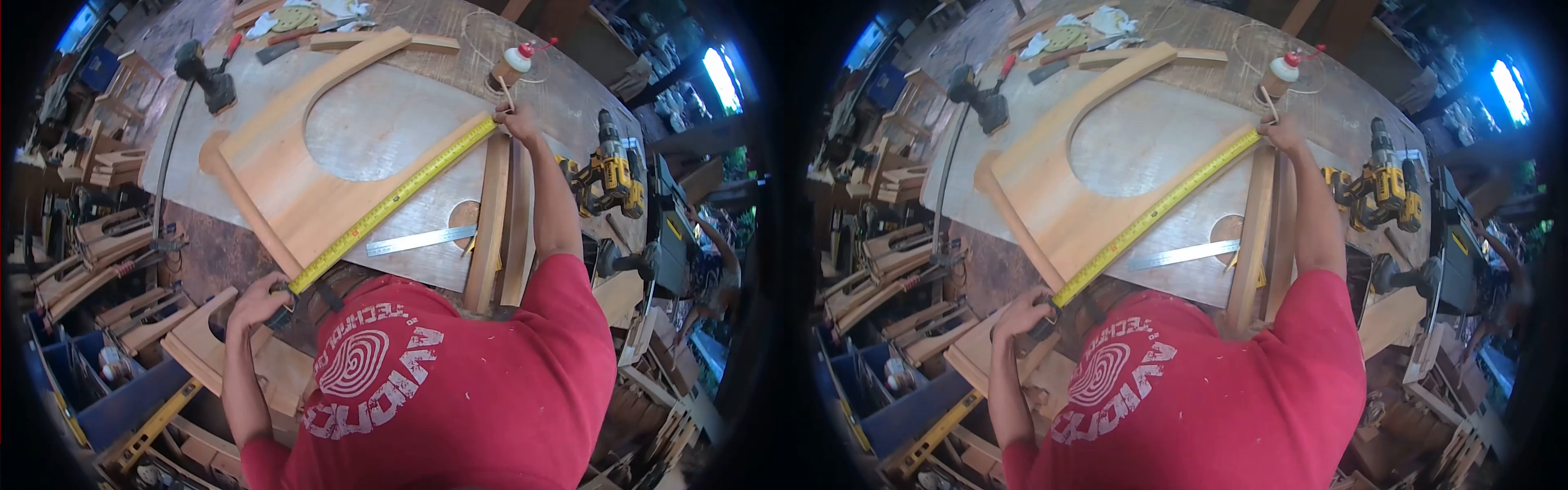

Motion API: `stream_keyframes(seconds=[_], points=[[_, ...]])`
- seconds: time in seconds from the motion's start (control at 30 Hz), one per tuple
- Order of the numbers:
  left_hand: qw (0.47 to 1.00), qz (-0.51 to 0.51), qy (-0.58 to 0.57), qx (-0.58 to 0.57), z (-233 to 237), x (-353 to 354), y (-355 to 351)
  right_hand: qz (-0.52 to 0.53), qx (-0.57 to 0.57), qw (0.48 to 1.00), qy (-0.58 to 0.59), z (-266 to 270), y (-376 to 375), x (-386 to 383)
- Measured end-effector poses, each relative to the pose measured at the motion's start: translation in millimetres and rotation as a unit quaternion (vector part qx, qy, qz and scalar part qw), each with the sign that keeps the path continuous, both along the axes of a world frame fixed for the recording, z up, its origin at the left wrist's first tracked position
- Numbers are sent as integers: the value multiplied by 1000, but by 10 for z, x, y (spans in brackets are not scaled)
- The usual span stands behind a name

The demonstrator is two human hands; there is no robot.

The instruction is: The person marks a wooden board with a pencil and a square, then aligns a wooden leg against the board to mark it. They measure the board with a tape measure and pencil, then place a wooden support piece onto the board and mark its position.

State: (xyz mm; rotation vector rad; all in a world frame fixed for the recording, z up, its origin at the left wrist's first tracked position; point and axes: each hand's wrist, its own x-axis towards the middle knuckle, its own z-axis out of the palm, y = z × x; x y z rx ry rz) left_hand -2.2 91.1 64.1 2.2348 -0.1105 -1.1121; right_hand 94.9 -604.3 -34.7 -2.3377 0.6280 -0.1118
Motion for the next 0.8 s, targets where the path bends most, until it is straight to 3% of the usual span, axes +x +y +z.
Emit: stream_keyframes(seconds=[0.1, 0.17, 0.23, 0.3, 0.5, 0.6, 0.7, 0.73, 0.77, 0.8], points=[[999, 41, -30, -19, -253, 7, 103, -15, 56, 998, -21, -68, 18, 18], [998, -9, -37, -39, -398, 60, 183, -15, 50, 999, -10, 0, 56, 6], [998, -44, -38, 21, -275, 94, 94, 45, -12, 999, 17, -153, -56, 31], [999, -35, -31, 11, -229, 103, 77, 29, 26, 999, -9, -197, -14, -1], [993, -88, -49, 67, -296, 149, 98, 60, -92, 993, 44, 254, 351, -60], [990, -88, -13, 109, -29, 193, -33, 97, -180, 978, -39, 97, 218, 60], [988, -114, -22, 100, -135, 225, 20, 11, 74, 992, -99, 797, 1028, -5], [988, -117, -21, 97, -155, 229, 28, 69, 247, 957, -135, 848, 1254, -3], [988, -122, -21, 95, -173, 239, 34, 122, 411, 888, -166, 888, 1500, -14], [987, -128, -21, 93, -187, 253, 37, 171, 442, 870, -134, 969, 1879, -104]])
